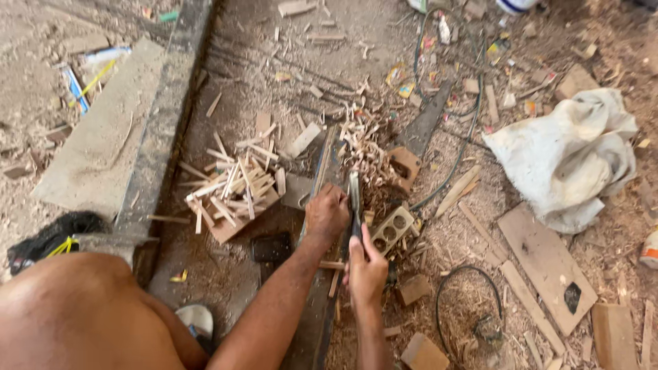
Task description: The person sits on the floor of a woodworking workshop and whittles small wooden sticks with a knife, shaving off thin curls that accumulate in a pile on the work beam. They hold each stick against a wooden beam, carve along its length, and set finished sticks aside with a pile of similar sticks nearby.
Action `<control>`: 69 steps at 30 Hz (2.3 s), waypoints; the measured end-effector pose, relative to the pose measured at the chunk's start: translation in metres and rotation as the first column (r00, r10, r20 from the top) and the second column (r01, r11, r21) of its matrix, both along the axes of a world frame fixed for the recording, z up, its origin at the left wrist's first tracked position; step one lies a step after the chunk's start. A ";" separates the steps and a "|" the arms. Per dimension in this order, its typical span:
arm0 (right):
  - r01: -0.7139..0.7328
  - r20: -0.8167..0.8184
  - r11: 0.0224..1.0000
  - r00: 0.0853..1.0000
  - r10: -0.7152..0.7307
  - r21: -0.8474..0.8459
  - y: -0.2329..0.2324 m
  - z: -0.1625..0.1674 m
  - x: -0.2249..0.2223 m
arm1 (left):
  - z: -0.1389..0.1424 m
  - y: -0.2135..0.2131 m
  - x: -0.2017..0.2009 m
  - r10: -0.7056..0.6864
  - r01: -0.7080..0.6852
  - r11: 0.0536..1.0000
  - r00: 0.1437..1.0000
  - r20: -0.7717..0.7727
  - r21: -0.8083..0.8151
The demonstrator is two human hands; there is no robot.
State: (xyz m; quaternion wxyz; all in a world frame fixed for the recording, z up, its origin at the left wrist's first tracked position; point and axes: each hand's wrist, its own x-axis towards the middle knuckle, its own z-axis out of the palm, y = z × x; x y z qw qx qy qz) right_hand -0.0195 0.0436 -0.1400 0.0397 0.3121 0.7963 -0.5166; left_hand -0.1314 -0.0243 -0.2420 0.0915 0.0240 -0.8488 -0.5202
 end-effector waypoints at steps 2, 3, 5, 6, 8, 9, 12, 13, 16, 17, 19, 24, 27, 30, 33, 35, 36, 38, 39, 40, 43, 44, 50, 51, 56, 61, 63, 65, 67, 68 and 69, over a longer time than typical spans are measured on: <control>0.000 0.011 0.999 1.000 -0.001 0.041 0.000 -0.003 0.000 | 0.001 0.000 0.000 -0.007 0.007 1.000 1.000 0.001 -0.006; 0.014 0.030 0.998 0.999 -0.016 0.055 0.000 -0.004 0.000 | 0.002 0.000 0.001 -0.005 0.005 1.000 1.000 -0.006 -0.017; 0.070 0.050 0.998 0.996 -0.070 -0.005 0.002 -0.008 0.000 | 0.004 -0.001 0.002 -0.016 0.016 0.999 1.000 0.004 -0.046; 0.113 0.048 0.990 0.993 -0.110 -0.079 0.004 -0.009 -0.001 | 0.005 -0.001 0.002 -0.014 0.014 1.000 1.000 -0.011 -0.023; 0.240 0.040 0.888 0.969 -0.244 -0.392 0.011 -0.010 0.000 | 0.008 -0.002 0.003 -0.012 0.013 1.000 0.998 -0.059 0.016; 0.281 0.041 0.744 0.945 -0.323 -0.607 0.016 -0.010 0.002 | 0.010 -0.002 0.003 -0.025 0.025 1.000 1.000 0.000 0.010; 0.295 0.031 0.566 0.903 -0.429 -0.770 0.028 -0.004 0.012 | 0.014 -0.004 0.000 -0.002 -0.005 0.998 0.992 0.125 0.057; 0.299 0.013 0.566 0.892 -0.453 -0.769 0.031 0.000 0.016 | 0.015 -0.005 -0.001 0.037 -0.049 0.993 0.993 0.115 0.103; 0.293 0.044 0.773 0.945 -0.325 -0.563 0.031 0.011 0.024 | 0.014 -0.013 0.002 0.117 -0.132 0.952 0.991 0.067 0.278; 0.261 0.020 0.752 0.949 -0.314 -0.605 0.029 0.015 0.026 | 0.013 -0.017 0.005 0.146 -0.156 0.928 0.988 0.055 0.339; 0.192 -0.021 0.702 0.959 -0.283 -0.686 0.026 0.022 0.026 | 0.009 -0.029 0.014 0.201 -0.247 0.884 0.967 0.156 0.396; 0.118 -0.091 0.613 0.950 -0.298 -0.781 0.026 0.032 0.021 | 0.002 -0.079 0.042 0.524 -0.543 0.716 0.833 0.177 0.438; 0.108 -0.104 0.647 0.954 -0.280 -0.754 0.035 0.029 0.020 | 0.008 -0.115 0.049 0.632 -0.599 0.706 0.774 0.046 0.377; 0.146 -0.073 0.626 0.948 -0.311 -0.766 0.047 0.024 0.020 | 0.019 -0.144 0.056 0.624 -0.601 0.725 0.780 0.048 0.336; 0.162 -0.060 0.595 0.940 -0.336 -0.787 0.057 0.021 0.021 | 0.029 -0.149 0.068 0.579 -0.557 0.801 0.814 -0.049 0.219; 0.180 -0.049 0.583 0.933 -0.356 -0.793 0.061 0.024 0.021 | 0.036 -0.136 0.078 0.494 -0.489 0.869 0.858 -0.142 0.074; 0.198 -0.035 0.575 0.929 -0.368 -0.794 0.061 0.026 0.022 | 0.039 -0.126 0.084 0.348 -0.345 0.937 0.920 -0.182 0.051; 0.241 -0.013 0.578 0.917 -0.400 -0.780 0.061 0.032 0.025 | 0.045 -0.103 0.094 0.038 -0.042 0.999 0.966 -0.256 -0.009; 0.267 -0.007 0.588 0.907 -0.421 -0.764 0.060 0.035 0.026 | 0.048 -0.091 0.099 -0.128 0.103 0.988 0.963 -0.237 -0.116; 0.293 -0.002 0.597 0.897 -0.442 -0.747 0.059 0.039 0.028 | 0.051 -0.080 0.104 -0.290 0.246 0.944 0.936 -0.201 -0.218; 0.336 0.017 0.601 0.881 -0.472 -0.725 0.057 0.047 0.033 | 0.058 -0.060 0.114 -0.438 0.410 0.788 0.898 0.049 -0.460; 0.337 0.012 0.606 0.880 -0.476 -0.720 0.057 0.049 0.035 | 0.059 -0.057 0.116 -0.409 0.408 0.811 0.908 0.091 -0.419; 0.358 0.003 0.614 0.866 -0.501 -0.703 0.062 0.048 0.037 | 0.062 -0.060 0.105 -0.397 0.413 0.910 0.885 0.243 -0.020; 0.359 0.003 0.616 0.866 -0.501 -0.701 0.062 0.047 0.037 | 0.061 -0.062 0.101 -0.417 0.426 0.905 0.881 0.222 0.011; 0.347 0.002 0.627 0.876 -0.483 -0.697 0.059 0.041 0.035 | 0.047 -0.071 0.084 -0.512 0.439 0.836 0.840 0.181 0.329; 0.318 0.017 0.606 0.894 -0.448 -0.729 0.052 0.038 0.031 | 0.034 -0.078 0.073 -0.477 -0.004 0.528 0.826 0.300 0.849; 0.289 -0.001 0.619 0.905 -0.425 -0.730 0.049 0.037 0.031 | 0.034 -0.079 0.070 -0.470 -0.092 0.404 0.833 0.293 0.910; 0.268 -0.014 0.628 0.914 -0.406 -0.731 0.046 0.036 0.031 | 0.036 -0.080 0.068 -0.454 -0.162 0.310 0.840 0.295 0.937; 0.255 -0.016 0.635 0.921 -0.389 -0.729 0.044 0.036 0.032 | 0.040 -0.080 0.065 -0.432 -0.218 0.251 0.846 0.311 0.943; 0.266 -0.011 0.642 0.920 -0.392 -0.719 0.043 0.037 0.032 | 0.043 -0.080 0.064 -0.399 -0.236 0.279 0.853 0.336 0.931; 0.275 -0.005 0.650 0.919 -0.395 -0.708 0.043 0.037 0.032 | 0.046 -0.080 0.063 -0.365 -0.255 0.305 0.859 0.360 0.918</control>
